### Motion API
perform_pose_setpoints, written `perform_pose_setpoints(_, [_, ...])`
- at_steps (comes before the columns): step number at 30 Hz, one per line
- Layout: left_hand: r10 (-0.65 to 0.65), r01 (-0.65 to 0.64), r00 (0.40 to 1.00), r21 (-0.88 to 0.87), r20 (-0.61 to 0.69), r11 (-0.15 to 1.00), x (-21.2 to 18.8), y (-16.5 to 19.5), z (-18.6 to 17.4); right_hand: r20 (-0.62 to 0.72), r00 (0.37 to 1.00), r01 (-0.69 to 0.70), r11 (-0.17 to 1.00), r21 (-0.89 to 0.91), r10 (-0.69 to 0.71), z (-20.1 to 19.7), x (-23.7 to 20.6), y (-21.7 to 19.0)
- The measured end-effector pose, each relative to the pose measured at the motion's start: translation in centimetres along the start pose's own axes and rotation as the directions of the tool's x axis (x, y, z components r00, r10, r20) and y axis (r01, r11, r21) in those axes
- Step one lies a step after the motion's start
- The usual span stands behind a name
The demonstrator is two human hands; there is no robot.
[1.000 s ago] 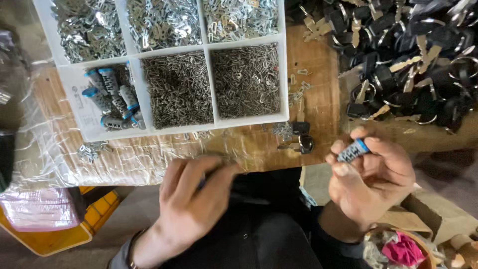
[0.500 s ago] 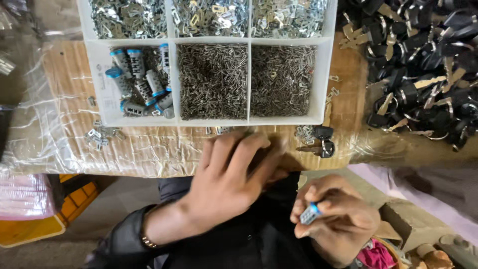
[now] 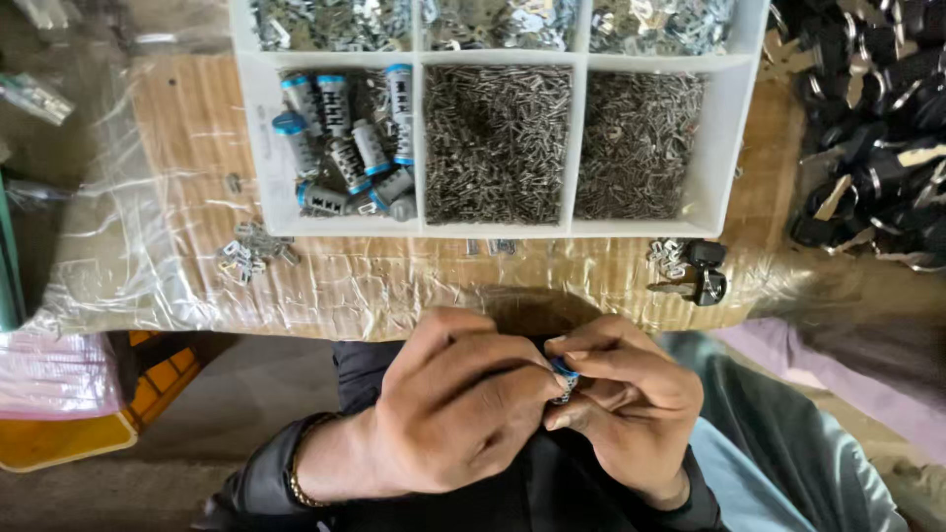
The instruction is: The person holds a lock plug cylinder in one hand and repeatedly picks small metal pins and wafers from a compartment tray, inserting them one at a time into the plug by hand. They occasionally reach across the table for parts and continue loading the cylinder throughout the clip.
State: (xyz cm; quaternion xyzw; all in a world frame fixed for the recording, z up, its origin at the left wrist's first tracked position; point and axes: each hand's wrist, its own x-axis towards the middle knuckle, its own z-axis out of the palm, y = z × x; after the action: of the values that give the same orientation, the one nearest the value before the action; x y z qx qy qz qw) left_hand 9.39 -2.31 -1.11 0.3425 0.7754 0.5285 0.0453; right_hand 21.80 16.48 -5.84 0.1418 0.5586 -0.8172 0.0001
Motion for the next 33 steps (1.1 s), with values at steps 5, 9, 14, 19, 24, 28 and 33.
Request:
perform_pose_setpoints(5, [0.075,-0.077,0.987,0.011,0.142,0.997,-2.4,-1.1,-1.8,0.112,0.992,-0.046,0.995,-0.084,0.055,0.7,0.3,-0.4])
perform_pose_setpoints(9, [-0.429,0.528,0.842,-0.659,0.327,0.536,-4.4,-1.2,-0.9,0.292,0.954,0.048,0.996,0.071,-0.067,0.8,1.2,0.4])
perform_pose_setpoints(14, [-0.423,0.510,0.854,-0.647,0.303,0.567,-3.7,-0.7,-0.1,0.176,0.978,0.112,0.994,-0.002,-0.110,0.1,0.6,0.6])
perform_pose_setpoints(19, [-0.166,0.160,0.986,0.384,-0.018,0.909,0.4,-0.5,0.0,-0.087,0.995,0.050,0.989,0.137,-0.039,-0.5,-0.6,0.3])
perform_pose_setpoints(24, [-0.145,0.119,0.989,0.423,0.030,0.898,1.7,0.7,-1.0,0.045,0.996,0.075,0.992,0.103,-0.080,-1.3,-0.5,-0.3])
perform_pose_setpoints(28, [-0.144,0.105,0.989,0.561,0.025,0.821,0.5,0.4,-0.1,0.031,0.999,0.038,0.993,0.114,-0.042,-1.4,-0.6,-0.3])
perform_pose_setpoints(33, [0.096,-0.127,0.991,0.445,0.091,0.886,-2.6,-2.1,-0.2,0.097,0.993,0.056,0.988,0.141,-0.070,-1.1,-0.6,-1.0])
